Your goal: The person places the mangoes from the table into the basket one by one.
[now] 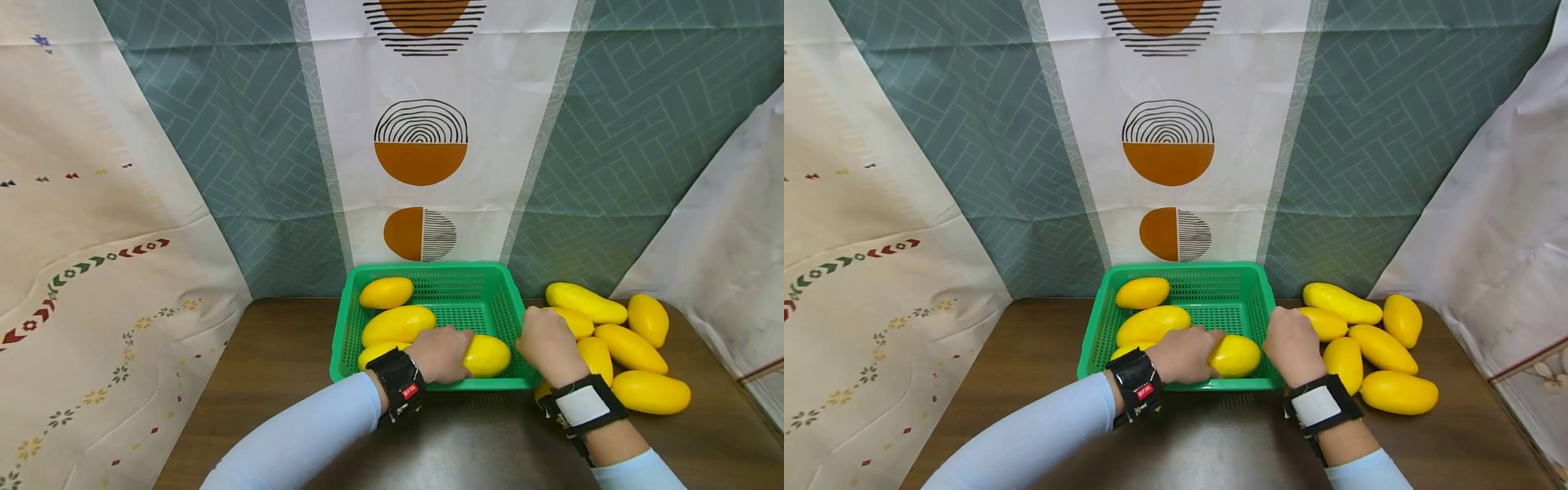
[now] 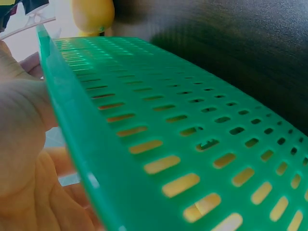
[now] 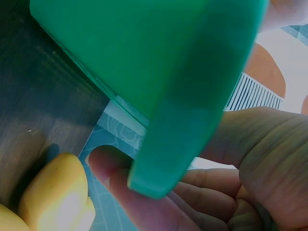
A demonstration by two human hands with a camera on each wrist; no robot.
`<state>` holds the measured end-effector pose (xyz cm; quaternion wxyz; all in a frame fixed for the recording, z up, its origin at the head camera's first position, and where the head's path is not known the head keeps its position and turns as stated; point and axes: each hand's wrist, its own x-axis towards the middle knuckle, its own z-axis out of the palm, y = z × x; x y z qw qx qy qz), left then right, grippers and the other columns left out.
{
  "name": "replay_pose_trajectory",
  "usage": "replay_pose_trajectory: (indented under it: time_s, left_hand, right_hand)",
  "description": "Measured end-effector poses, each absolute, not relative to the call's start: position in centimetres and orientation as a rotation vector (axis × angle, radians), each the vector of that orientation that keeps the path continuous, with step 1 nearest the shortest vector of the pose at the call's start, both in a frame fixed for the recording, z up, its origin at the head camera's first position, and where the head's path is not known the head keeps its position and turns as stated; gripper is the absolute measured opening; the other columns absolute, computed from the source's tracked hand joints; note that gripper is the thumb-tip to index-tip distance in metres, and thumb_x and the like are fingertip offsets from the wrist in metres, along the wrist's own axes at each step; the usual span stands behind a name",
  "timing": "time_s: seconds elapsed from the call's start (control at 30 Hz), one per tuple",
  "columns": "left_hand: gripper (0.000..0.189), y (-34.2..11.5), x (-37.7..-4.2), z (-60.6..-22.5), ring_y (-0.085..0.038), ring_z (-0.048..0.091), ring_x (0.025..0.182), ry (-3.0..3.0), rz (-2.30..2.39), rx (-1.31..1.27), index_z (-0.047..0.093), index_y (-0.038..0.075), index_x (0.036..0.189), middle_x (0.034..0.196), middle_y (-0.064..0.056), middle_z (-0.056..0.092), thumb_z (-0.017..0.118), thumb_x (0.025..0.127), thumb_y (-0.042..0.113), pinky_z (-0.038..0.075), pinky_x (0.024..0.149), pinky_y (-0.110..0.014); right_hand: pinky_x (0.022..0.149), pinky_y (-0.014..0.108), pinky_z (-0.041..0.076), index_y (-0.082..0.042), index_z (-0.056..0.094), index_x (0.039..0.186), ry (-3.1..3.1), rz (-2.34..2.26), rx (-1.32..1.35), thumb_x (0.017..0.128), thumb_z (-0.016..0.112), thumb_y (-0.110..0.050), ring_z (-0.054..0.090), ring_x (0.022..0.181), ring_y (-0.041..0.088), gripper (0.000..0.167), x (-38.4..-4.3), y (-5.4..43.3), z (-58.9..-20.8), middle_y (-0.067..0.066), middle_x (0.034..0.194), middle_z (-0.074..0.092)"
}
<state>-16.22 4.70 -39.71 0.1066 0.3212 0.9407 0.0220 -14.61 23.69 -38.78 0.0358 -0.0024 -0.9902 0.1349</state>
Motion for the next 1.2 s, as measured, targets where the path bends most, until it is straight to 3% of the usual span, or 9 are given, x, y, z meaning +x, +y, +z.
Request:
replay_pose_trajectory:
  time_s: [0.4, 0.57, 0.8, 1.03, 1.13, 1.2]
  left_hand:
    - [0.07, 4.6, -16.4, -40.2, -0.009, 0.053, 0.075, 2.743, 0.085, 0.922, 0.045, 0.022, 0.137, 0.089, 0.004, 0.06, 0.069, 0.078, 0.052, 0.044, 0.053, -0.029]
    - [0.071, 4.0, -16.4, -39.8, -0.011, 0.056, 0.086, 2.72, 0.128, 0.949, 0.043, 0.021, 0.14, 0.105, 0.003, 0.063, 0.064, 0.081, 0.055, 0.045, 0.059, -0.028]
    - [0.063, 1.8, -17.1, -38.3, -0.011, 0.057, 0.108, 2.778, 0.317, 0.879, 0.048, 0.018, 0.137, 0.13, 0.004, 0.057, 0.064, 0.084, 0.048, 0.052, 0.078, -0.031]
    - [0.055, -3.2, -18.8, -36.5, -0.014, 0.059, 0.082, 2.95, 0.529, 0.734, 0.053, 0.012, 0.131, 0.125, -0.003, 0.061, 0.064, 0.086, 0.041, 0.047, 0.054, -0.025]
    - [0.053, -5.8, -19.6, -36.1, -0.017, 0.063, 0.084, 3.047, 0.568, 0.606, 0.056, 0.01, 0.128, 0.125, -0.005, 0.061, 0.065, 0.085, 0.04, 0.053, 0.062, -0.03]
    - [0.052, -7.5, -20.3, -36.1, -0.018, 0.062, 0.08, 3.089, 0.596, 0.52, 0.058, 0.008, 0.125, 0.119, -0.007, 0.064, 0.066, 0.085, 0.039, 0.052, 0.06, -0.031]
  right_hand:
    - [0.042, 0.026, 0.034, -0.004, 0.047, 0.058, -3.031, 0.412, 0.012, 0.075, 0.065, -0.001, 0.043, 0.046, 0.021, 0.025, -14.7, 23.2, -38.6, 0.001, 0.052, 0.029]
    - [0.042, 0.026, 0.034, -0.004, 0.048, 0.058, -3.039, 0.414, 0.005, 0.075, 0.065, -0.002, 0.043, 0.046, 0.021, 0.025, -14.6, 23.0, -38.6, 0.002, 0.052, 0.03]
    - [0.043, 0.027, 0.035, -0.003, 0.048, 0.06, -3.049, 0.429, -0.001, 0.076, 0.067, -0.004, 0.043, 0.047, 0.022, 0.025, -14.6, 23.1, -38.7, 0.003, 0.053, 0.031]
    - [0.043, 0.027, 0.034, -0.004, 0.048, 0.057, -3.054, 0.436, -0.005, 0.075, 0.067, -0.003, 0.043, 0.046, 0.021, 0.025, -14.4, 23.5, -38.8, 0.002, 0.053, 0.029]
    - [0.043, 0.027, 0.034, -0.003, 0.049, 0.057, -3.054, 0.431, -0.007, 0.074, 0.067, -0.004, 0.043, 0.046, 0.022, 0.025, -14.4, 23.5, -38.7, 0.002, 0.052, 0.031]
    - [0.043, 0.027, 0.034, -0.003, 0.049, 0.057, -3.049, 0.429, -0.003, 0.074, 0.067, -0.003, 0.043, 0.046, 0.022, 0.025, -14.3, 23.5, -38.6, 0.002, 0.052, 0.031]
